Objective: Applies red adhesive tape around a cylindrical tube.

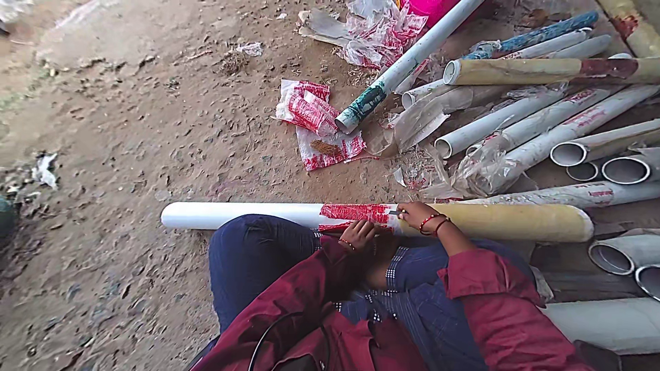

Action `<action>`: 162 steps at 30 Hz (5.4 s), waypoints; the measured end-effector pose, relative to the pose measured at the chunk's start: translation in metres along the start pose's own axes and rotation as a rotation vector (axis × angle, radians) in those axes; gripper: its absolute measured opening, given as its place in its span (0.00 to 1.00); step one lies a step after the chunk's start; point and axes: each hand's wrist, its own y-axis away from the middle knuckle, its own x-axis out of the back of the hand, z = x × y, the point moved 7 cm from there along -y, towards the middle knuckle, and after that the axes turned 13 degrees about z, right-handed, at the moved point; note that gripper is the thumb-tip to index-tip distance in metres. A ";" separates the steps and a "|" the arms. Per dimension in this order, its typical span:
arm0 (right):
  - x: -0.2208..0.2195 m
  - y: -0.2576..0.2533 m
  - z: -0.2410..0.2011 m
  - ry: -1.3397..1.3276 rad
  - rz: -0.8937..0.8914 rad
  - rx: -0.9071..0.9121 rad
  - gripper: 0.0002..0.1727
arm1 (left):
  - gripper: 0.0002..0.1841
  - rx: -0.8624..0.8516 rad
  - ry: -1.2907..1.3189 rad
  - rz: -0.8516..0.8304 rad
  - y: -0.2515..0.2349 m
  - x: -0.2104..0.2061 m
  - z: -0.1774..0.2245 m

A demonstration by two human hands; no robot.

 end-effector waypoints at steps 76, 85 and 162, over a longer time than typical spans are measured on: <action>-0.062 0.030 -0.075 0.699 0.199 0.371 0.17 | 0.23 0.866 0.099 -0.585 0.024 0.041 -0.053; 0.010 0.034 -0.025 0.448 0.201 -0.155 0.20 | 0.20 0.553 -0.220 -0.423 0.017 0.022 -0.034; -0.027 -0.014 -0.117 0.616 0.120 0.367 0.18 | 0.06 0.581 -0.027 0.158 0.021 0.033 -0.062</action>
